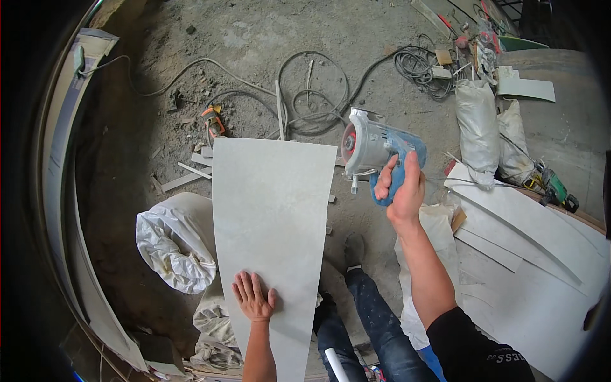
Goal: Cutting a large porcelain tile with a handheld electric tile cutter.
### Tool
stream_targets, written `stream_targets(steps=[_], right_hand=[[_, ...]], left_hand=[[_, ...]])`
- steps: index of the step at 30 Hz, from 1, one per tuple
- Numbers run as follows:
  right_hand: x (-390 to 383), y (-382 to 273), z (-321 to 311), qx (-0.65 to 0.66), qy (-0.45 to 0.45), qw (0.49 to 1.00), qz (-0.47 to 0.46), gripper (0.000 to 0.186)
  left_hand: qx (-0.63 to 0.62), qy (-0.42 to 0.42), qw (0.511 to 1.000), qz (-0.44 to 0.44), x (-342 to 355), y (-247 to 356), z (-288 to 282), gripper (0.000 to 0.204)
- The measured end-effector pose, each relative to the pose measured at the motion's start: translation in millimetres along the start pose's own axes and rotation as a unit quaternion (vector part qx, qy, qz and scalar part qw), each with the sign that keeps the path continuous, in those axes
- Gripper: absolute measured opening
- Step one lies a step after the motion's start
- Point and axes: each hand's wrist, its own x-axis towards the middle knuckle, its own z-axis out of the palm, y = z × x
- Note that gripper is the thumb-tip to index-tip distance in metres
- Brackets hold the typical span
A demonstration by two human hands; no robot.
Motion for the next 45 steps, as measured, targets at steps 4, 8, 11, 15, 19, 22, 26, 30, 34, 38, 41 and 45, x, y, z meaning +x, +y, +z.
stream_targets(steps=[4, 8, 11, 15, 19, 22, 26, 30, 34, 38, 41, 45], right_hand=[[3.6, 5.2, 6.5, -0.033, -0.002, 0.999, 0.009, 0.056], [9.0, 16.2, 11.0, -0.039, 0.001, 0.999, 0.014, 0.056], [12.4, 20.6, 11.8, -0.035, 0.000, 0.999, 0.015, 0.056], [15.7, 22.1, 14.3, -0.033, 0.004, 0.999, 0.012, 0.055], [18.8, 25.0, 14.3, -0.036, 0.002, 0.999, 0.017, 0.054], [19.5, 24.9, 13.8, -0.034, -0.004, 0.999, 0.015, 0.054], [20.1, 27.5, 15.9, -0.031, 0.003, 0.999, 0.020, 0.053], [21.6, 27.8, 16.6, -0.023, 0.007, 0.999, 0.025, 0.053], [21.9, 27.0, 20.7, -0.001, 0.016, 1.000, 0.024, 0.051], [21.2, 26.7, 22.7, -0.014, 0.020, 0.999, 0.020, 0.051], [23.0, 26.8, 23.8, -0.018, 0.022, 0.999, 0.018, 0.051], [22.3, 26.4, 23.7, -0.016, 0.020, 0.999, 0.020, 0.051]], left_hand=[[-0.004, -0.004, 1.000, -0.002, -2.8, 0.3, 1.0, 0.078], [0.000, -0.005, 1.000, 0.002, -6.1, -0.7, 2.2, 0.079], [0.005, 0.001, 1.000, 0.004, -3.2, -0.6, 3.8, 0.079], [-0.003, 0.000, 1.000, 0.004, -2.6, -1.4, 4.0, 0.079], [0.004, 0.002, 1.000, 0.007, -3.9, -2.2, 3.8, 0.079], [0.000, -0.001, 1.000, 0.006, -4.3, -0.9, 4.6, 0.079], [0.002, -0.002, 1.000, 0.004, -4.2, -3.0, 5.1, 0.079], [0.003, 0.004, 1.000, 0.007, -4.7, -1.7, 4.9, 0.079], [0.004, 0.001, 1.000, 0.008, -3.9, -0.7, 4.2, 0.079], [0.001, 0.002, 1.000, 0.003, -5.1, -1.2, 4.7, 0.078], [-0.002, 0.003, 1.000, 0.004, -4.7, -2.3, 5.4, 0.078], [-0.002, -0.001, 1.000, 0.003, -4.8, -1.9, 5.6, 0.078]])
